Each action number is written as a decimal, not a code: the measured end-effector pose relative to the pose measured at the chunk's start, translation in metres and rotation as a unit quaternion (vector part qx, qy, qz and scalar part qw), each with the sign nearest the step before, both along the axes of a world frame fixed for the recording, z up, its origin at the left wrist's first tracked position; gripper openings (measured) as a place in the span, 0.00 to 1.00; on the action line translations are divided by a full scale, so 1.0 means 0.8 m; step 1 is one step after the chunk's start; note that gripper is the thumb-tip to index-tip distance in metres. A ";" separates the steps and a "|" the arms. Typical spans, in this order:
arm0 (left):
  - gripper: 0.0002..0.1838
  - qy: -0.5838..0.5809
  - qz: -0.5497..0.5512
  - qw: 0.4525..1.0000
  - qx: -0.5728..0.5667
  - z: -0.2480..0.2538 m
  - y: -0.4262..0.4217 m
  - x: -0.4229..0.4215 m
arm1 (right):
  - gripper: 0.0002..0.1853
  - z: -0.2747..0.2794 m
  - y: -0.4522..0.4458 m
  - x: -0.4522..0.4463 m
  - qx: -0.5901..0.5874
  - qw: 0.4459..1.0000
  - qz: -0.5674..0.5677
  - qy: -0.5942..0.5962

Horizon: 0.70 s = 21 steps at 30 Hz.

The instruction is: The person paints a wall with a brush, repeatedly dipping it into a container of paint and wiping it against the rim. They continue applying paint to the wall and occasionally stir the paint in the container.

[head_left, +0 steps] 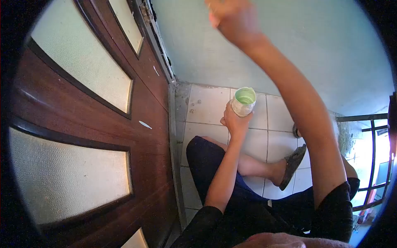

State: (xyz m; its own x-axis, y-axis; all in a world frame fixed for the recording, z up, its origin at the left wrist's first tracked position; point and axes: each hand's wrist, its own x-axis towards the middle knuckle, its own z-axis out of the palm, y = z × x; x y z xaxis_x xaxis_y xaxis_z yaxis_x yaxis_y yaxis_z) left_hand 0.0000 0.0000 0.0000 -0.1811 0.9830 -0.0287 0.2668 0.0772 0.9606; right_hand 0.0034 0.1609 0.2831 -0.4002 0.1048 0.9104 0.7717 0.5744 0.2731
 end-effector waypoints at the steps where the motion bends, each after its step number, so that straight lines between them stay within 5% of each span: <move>1: 0.48 0.017 0.011 1.000 0.014 -0.006 -0.002 0.003 | 0.11 -0.034 0.008 0.001 -0.036 0.994 -0.051 -0.088; 2: 0.47 0.034 0.025 0.999 0.029 -0.009 -0.004 0.004 | 0.17 -0.068 0.015 0.000 -0.072 0.977 -0.100 -0.175; 6: 0.48 0.017 0.002 0.999 0.030 -0.009 -0.003 0.011 | 0.14 -0.200 0.007 -0.002 -0.126 0.931 -0.073 -0.335; 9: 0.42 -0.035 0.001 0.999 0.026 -0.043 0.007 0.020 | 0.10 -0.287 0.003 -0.029 -0.224 0.904 -0.032 -0.362; 11: 0.31 -0.022 -0.022 0.998 0.052 -0.106 0.019 0.032 | 0.06 -0.313 -0.007 -0.052 -0.431 0.855 0.059 -0.283; 13: 0.23 0.038 -0.041 0.997 0.061 -0.107 0.021 0.029 | 0.04 -0.311 -0.005 -0.056 -0.431 0.870 0.047 -0.235; 16: 0.29 -0.191 -0.051 0.980 0.012 -0.090 0.019 0.029 | 0.01 -0.275 0.020 -0.048 -0.411 0.909 0.010 -0.071; 18: 0.40 -0.019 -0.016 0.998 0.063 -0.033 0.005 0.017 | 0.02 -0.199 0.030 -0.019 -0.338 0.930 0.135 0.051; 21: 0.49 -0.021 -0.009 0.999 0.045 -0.011 0.006 0.012 | 0.04 -0.083 0.007 0.008 -0.165 0.984 0.062 0.020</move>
State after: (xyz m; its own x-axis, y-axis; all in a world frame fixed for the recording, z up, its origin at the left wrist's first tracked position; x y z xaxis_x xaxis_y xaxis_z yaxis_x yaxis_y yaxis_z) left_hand 0.0097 0.0045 -0.0087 -0.1642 0.9851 0.0520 0.2268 -0.0136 0.9738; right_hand 0.0096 0.1668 0.2167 -0.3928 0.3490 0.8508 0.6960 0.7176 0.0270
